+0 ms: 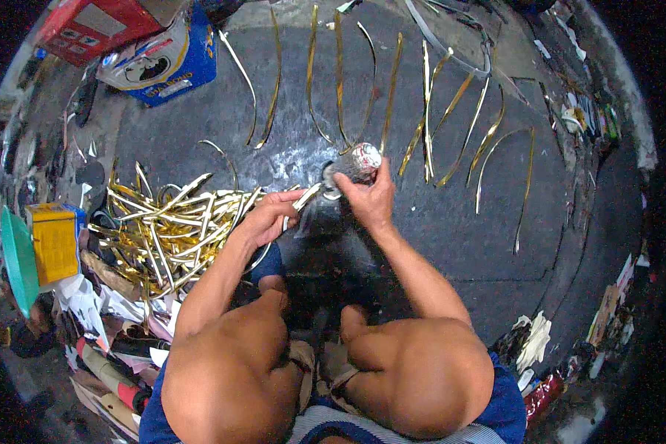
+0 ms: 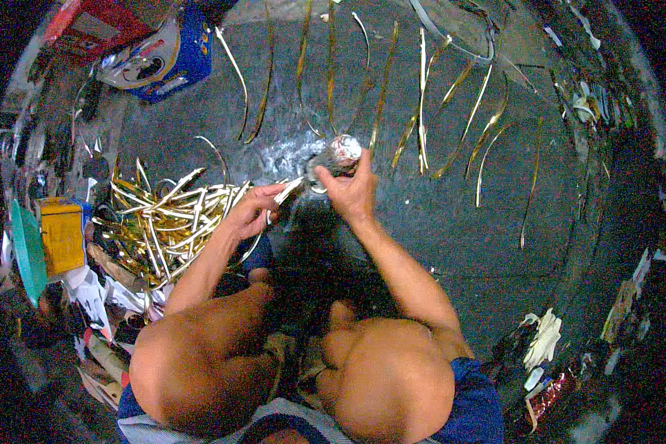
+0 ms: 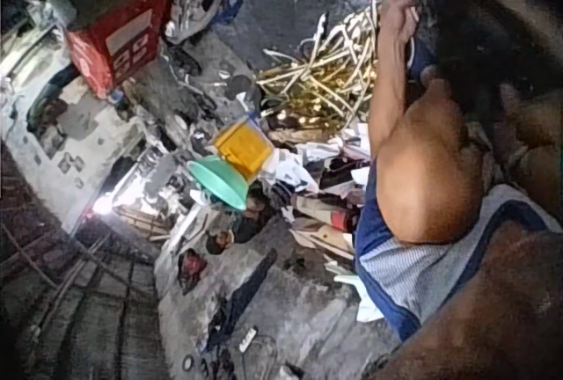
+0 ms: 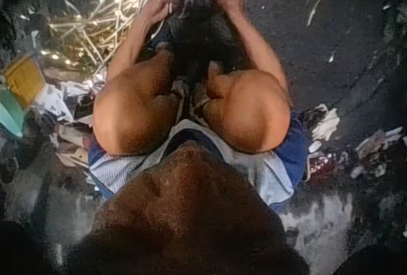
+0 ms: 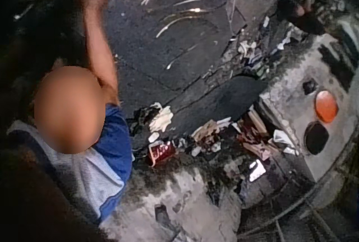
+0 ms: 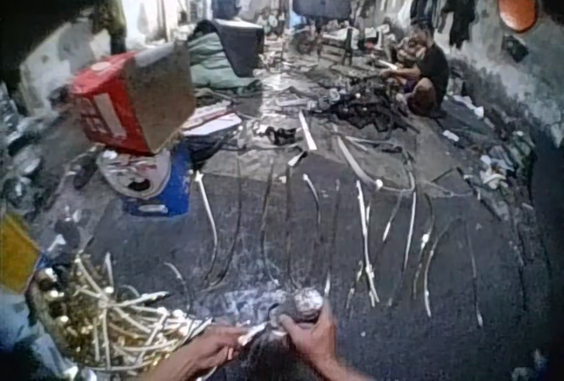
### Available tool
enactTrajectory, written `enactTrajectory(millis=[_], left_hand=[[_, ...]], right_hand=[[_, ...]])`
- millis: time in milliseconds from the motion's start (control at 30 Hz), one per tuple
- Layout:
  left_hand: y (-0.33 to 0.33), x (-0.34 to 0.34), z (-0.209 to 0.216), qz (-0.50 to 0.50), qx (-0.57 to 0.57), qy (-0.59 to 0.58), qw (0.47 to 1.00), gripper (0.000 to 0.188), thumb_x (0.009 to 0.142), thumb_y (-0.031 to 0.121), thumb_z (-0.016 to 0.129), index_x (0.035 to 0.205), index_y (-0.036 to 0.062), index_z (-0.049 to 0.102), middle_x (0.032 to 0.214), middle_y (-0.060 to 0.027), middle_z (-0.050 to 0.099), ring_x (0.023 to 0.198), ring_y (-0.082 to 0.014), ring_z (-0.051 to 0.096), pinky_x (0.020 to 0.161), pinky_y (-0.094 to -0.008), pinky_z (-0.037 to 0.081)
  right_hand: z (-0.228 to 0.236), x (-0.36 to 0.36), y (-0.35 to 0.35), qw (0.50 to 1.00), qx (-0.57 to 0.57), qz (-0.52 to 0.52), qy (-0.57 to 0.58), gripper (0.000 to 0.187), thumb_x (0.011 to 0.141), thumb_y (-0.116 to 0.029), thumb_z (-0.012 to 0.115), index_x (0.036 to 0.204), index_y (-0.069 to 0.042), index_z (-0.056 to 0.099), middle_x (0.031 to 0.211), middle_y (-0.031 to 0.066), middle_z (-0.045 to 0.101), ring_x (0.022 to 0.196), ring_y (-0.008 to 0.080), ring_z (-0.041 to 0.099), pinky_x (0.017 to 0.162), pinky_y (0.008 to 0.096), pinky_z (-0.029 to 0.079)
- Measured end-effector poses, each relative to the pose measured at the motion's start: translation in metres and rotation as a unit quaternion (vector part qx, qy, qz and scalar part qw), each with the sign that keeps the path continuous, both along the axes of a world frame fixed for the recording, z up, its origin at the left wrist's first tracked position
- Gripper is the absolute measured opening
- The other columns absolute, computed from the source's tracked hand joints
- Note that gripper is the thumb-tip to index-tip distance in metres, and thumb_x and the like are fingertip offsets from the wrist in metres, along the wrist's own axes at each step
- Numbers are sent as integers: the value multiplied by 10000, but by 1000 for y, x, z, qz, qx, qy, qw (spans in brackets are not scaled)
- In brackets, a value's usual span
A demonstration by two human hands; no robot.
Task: The person sits on the floor and repeatedly wraps gold and white decorative ribbons around a small cylindrical object. They pick up ribbons from a pile, wrap them around the cylinder, and place the finished pieces on the floor.
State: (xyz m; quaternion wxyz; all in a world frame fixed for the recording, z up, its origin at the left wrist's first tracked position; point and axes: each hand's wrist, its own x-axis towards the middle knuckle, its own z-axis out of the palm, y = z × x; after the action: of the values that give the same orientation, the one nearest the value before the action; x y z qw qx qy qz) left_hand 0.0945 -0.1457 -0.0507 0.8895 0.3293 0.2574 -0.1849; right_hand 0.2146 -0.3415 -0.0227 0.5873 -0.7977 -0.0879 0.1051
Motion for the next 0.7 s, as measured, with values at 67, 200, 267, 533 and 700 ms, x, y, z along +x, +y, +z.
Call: enactTrajectory(millis=[67, 200, 267, 533, 700], left_hand=[[-1, 7, 11, -102, 162, -63, 979, 407, 841, -48, 619, 1242, -5, 669, 899, -44, 707, 688, -109, 625, 613, -241, 498], [-1, 32, -6, -139, 387, -59, 910, 203, 819, -7, 695, 1015, 3, 745, 770, -52, 720, 601, -117, 641, 549, -261, 500], [-8, 47, -21, -115, 450, -105, 879, 97, 788, 15, 718, 875, -4, 754, 731, -64, 719, 564, -127, 643, 535, -283, 500], [-9, 57, -72, -136, 624, -86, 765, 181, 723, 56, 709, 900, 38, 740, 770, -82, 713, 756, -263, 693, 732, -381, 541], [-35, 54, -15, -37, 586, -320, 744, 601, 671, 7, 730, 1256, 61, 604, 1162, -138, 670, 1074, -335, 646, 965, -396, 502]], right_hand=[[-10, 11, -24, 995, -95, -34, -18, 576, 713, -261, 887, 1114, -21, 549, 956, 136, 714, 837, 221, 703, 714, 354, 567], [-15, 20, -48, 986, -134, -99, 15, 565, 712, -258, 890, 1102, -18, 558, 957, 117, 701, 838, 204, 688, 737, 359, 554], [-14, 18, -43, 995, -60, -74, -39, 568, 725, -226, 885, 1124, -14, 543, 975, 117, 695, 854, 206, 692, 730, 354, 567], [-37, -15, -3, 945, -136, 118, -272, 625, 719, -193, 863, 1219, -15, 533, 1078, 208, 659, 959, 381, 675, 784, 421, 564], [-39, -19, -14, 941, -143, 149, -267, 584, 742, -133, 821, 1237, -14, 534, 1105, 187, 645, 1022, 388, 640, 877, 435, 533]])
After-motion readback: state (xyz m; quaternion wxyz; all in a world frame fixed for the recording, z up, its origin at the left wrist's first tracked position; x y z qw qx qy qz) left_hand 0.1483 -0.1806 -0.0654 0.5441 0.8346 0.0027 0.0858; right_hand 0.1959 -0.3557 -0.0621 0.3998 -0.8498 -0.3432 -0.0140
